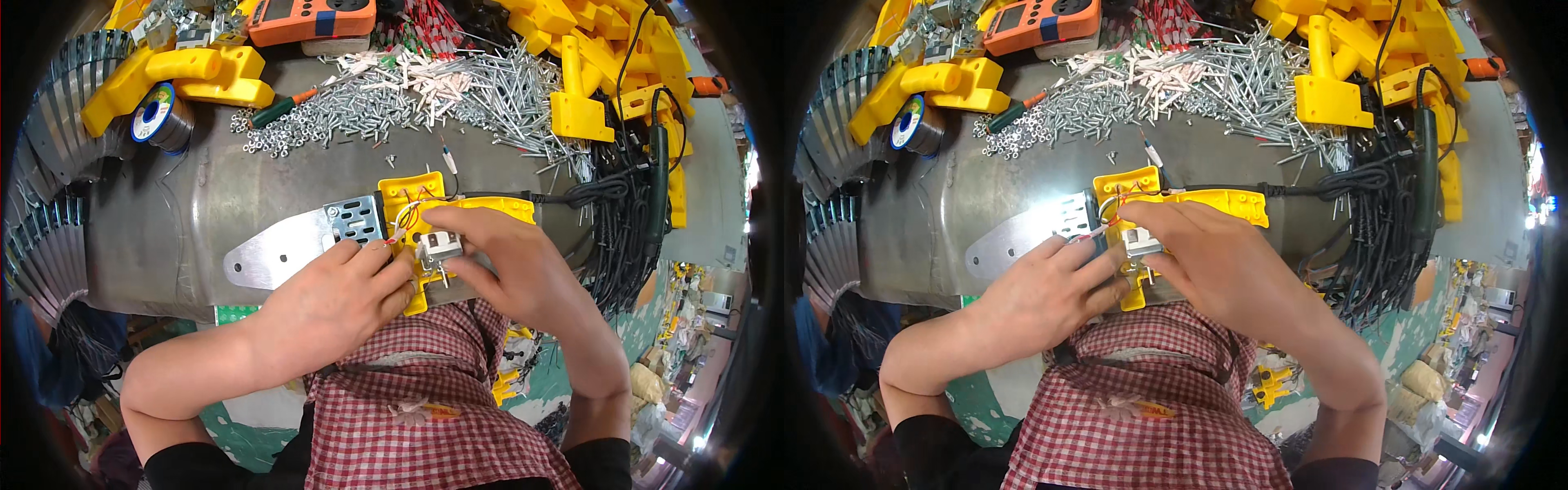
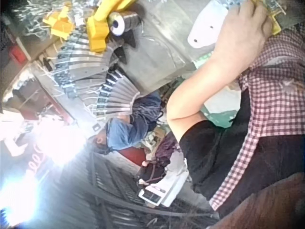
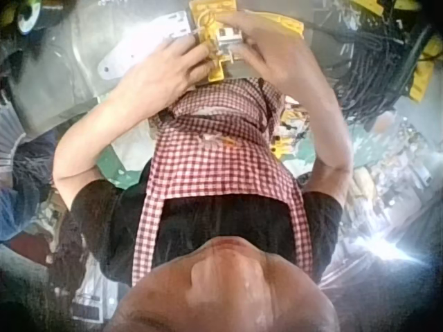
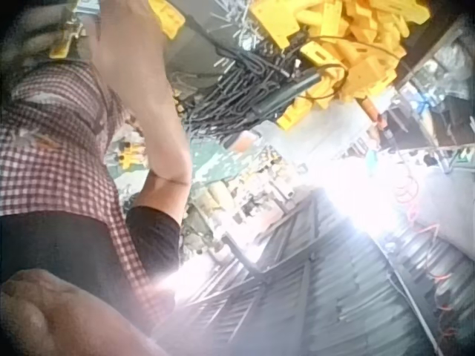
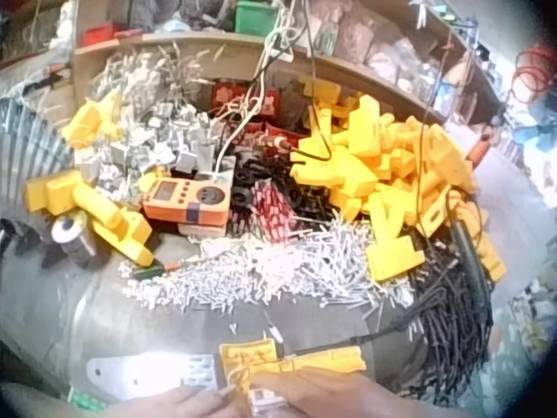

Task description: Assembling and soldering internal electrical components for a yellow plastic device handle.

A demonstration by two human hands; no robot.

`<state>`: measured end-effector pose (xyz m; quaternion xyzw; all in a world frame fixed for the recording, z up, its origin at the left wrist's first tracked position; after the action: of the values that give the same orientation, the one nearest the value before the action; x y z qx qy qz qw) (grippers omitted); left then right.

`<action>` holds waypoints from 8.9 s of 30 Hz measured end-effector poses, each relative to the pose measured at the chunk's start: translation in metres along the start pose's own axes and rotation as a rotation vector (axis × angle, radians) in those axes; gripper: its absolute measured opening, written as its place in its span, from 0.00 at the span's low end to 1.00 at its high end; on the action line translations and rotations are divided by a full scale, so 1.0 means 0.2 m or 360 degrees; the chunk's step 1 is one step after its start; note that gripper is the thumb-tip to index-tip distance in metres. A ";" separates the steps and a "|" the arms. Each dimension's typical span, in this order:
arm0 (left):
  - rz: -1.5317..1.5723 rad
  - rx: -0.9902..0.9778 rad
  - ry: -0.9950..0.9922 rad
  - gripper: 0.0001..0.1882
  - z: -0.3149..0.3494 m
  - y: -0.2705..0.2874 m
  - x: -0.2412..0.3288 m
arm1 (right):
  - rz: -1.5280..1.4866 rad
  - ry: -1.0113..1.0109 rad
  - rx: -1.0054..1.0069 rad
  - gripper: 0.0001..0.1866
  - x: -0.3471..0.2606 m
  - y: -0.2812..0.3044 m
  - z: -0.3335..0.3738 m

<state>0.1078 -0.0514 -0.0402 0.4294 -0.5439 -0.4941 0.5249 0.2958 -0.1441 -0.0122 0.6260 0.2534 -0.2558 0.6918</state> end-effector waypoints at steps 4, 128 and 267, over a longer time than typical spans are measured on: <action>0.0054 0.0129 -0.0028 0.17 -0.01 -0.03 -0.02 | -0.0028 0.0271 0.0001 0.18 0.10 -0.05 0.02; 0.0540 0.1118 0.0969 0.10 -0.18 0.17 -0.39 | 0.0195 0.0723 0.1750 0.15 0.45 0.69 -0.57; 0.0519 0.1301 0.0961 0.16 -0.03 -0.14 0.13 | -0.1876 -0.0295 0.0905 0.11 0.46 0.25 -0.21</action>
<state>0.1104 -0.0815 -0.0650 0.6318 -0.5764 -0.0082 0.5181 0.3958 -0.1015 -0.0398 0.5161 0.4156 -0.7014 0.2627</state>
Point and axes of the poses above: each hand's wrist, its own z-axis away from the middle knuckle, its own y-axis out of the back of the hand, x = y × z, the point moved 1 cm from there along -z, towards the middle knuckle, and after that the axes turned 2 degrees about -z, right-handed, at the moved point
